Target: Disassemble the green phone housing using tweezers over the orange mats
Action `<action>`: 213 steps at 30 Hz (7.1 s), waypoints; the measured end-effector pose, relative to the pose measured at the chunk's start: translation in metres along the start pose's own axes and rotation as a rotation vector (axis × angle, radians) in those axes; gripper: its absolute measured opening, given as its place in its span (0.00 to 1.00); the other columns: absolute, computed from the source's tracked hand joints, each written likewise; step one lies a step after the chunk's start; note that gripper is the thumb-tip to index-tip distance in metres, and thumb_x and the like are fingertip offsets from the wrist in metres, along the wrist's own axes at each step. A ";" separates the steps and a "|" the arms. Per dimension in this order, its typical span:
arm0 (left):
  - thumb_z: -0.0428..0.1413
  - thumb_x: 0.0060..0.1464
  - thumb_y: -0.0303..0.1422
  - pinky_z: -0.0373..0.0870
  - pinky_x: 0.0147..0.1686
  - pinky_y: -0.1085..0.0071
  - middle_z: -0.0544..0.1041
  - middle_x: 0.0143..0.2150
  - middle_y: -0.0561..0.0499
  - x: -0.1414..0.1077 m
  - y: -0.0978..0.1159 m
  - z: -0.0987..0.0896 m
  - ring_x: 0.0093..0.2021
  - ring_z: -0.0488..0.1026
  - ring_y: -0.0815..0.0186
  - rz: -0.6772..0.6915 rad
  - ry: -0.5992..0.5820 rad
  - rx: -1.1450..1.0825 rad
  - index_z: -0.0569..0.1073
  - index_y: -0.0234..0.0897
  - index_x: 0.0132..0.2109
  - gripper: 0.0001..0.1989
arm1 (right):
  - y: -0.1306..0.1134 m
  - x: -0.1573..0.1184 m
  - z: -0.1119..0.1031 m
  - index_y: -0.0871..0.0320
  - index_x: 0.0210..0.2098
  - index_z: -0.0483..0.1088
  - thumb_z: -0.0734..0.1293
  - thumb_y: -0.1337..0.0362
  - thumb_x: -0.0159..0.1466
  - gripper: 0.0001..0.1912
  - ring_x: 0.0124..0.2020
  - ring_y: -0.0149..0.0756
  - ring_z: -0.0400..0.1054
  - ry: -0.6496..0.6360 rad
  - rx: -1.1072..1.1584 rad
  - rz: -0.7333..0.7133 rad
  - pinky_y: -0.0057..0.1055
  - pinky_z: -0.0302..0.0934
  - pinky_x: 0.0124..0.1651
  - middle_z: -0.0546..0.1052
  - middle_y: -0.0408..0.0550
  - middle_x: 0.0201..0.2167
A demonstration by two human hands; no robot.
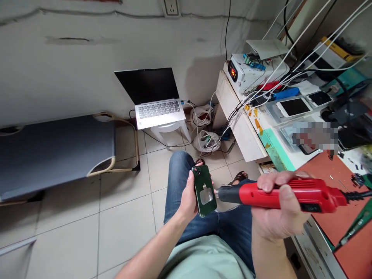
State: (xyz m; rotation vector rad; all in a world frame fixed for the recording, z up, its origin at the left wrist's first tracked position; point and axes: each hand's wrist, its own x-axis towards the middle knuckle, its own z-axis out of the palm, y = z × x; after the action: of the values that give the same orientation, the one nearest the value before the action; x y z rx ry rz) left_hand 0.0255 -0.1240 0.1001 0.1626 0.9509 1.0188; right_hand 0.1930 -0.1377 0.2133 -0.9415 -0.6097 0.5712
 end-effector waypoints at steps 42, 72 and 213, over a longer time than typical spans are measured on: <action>0.55 0.67 0.62 0.80 0.49 0.61 0.86 0.49 0.45 -0.003 -0.007 0.020 0.48 0.85 0.54 0.146 -0.081 0.095 0.71 0.47 0.72 0.36 | 0.012 -0.012 0.011 0.51 0.47 0.69 0.74 0.70 0.64 0.15 0.26 0.32 0.71 0.175 -0.051 -0.046 0.37 0.72 0.34 0.75 0.37 0.33; 0.49 0.69 0.63 0.79 0.53 0.60 0.86 0.54 0.45 -0.002 -0.013 0.020 0.54 0.83 0.53 0.151 -0.103 0.106 0.70 0.47 0.73 0.37 | 0.014 -0.010 0.010 0.50 0.48 0.69 0.75 0.69 0.64 0.16 0.27 0.32 0.72 0.224 -0.030 -0.050 0.37 0.74 0.34 0.74 0.36 0.34; 0.49 0.69 0.63 0.81 0.50 0.57 0.86 0.54 0.43 -0.006 -0.014 0.033 0.50 0.84 0.52 0.099 -0.068 0.102 0.70 0.45 0.74 0.38 | 0.001 -0.011 -0.012 0.50 0.49 0.70 0.75 0.66 0.66 0.16 0.26 0.32 0.72 0.069 -0.042 -0.003 0.36 0.72 0.33 0.75 0.36 0.33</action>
State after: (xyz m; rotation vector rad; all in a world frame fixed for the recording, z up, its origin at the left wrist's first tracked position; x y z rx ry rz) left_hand 0.0578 -0.1262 0.1164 0.3304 0.9403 1.0495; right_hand 0.1932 -0.1516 0.2041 -0.9959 -0.5627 0.5229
